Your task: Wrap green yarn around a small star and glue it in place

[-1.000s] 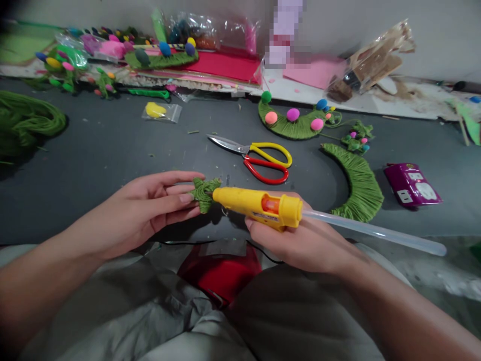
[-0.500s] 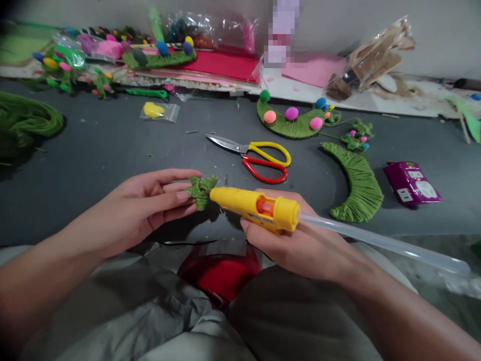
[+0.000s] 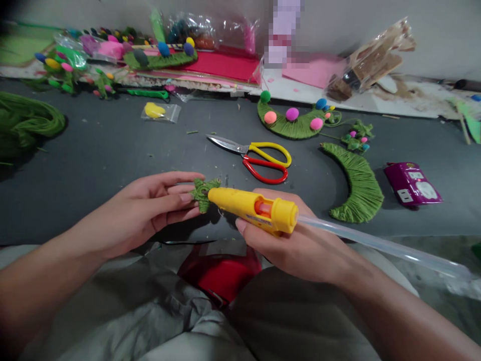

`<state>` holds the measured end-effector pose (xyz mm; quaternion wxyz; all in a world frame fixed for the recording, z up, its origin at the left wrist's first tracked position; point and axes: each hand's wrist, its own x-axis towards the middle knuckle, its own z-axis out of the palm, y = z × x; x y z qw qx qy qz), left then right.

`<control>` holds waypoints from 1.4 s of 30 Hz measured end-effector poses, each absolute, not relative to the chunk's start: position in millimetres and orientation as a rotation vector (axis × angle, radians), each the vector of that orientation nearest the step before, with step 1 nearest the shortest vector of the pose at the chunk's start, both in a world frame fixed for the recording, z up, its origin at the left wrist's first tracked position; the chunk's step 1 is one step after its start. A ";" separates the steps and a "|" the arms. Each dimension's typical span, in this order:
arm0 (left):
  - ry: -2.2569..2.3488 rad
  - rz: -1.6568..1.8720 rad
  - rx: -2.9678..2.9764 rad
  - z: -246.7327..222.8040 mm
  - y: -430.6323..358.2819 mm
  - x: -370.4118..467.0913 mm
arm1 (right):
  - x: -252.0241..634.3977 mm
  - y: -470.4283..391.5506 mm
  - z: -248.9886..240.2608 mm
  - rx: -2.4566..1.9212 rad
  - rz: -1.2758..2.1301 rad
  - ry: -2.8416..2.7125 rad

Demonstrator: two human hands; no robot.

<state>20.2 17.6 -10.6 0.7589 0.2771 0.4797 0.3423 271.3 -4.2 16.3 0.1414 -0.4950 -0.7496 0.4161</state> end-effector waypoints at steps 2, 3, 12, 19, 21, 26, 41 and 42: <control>1.046 0.739 0.597 -11.0 17.4 20.3 | 271.3 -3.8 18.1 -1.380 1.169 -2.154; 1.045 0.739 0.597 -11.4 17.3 20.3 | 272.3 -4.3 17.7 -1.366 1.154 -2.141; 1.022 0.747 0.641 -12.8 17.1 19.8 | 286.9 -10.7 3.9 -1.449 1.106 -2.202; 1.049 0.736 0.641 -13.0 17.1 19.0 | 283.4 -11.5 5.3 -1.496 0.991 -2.016; 1.055 0.727 0.641 -13.7 16.9 19.2 | 286.9 -9.5 8.7 -1.530 0.985 -1.973; 1.053 0.748 0.665 -15.1 16.8 18.8 | 324.9 14.6 13.1 -1.936 0.703 -1.572; 1.061 0.730 0.711 -14.9 15.1 21.8 | 377.8 58.9 -11.0 -2.400 0.472 -1.707; 1.059 0.724 0.712 -14.5 15.1 21.4 | 381.1 59.4 -13.3 -2.381 0.449 -1.730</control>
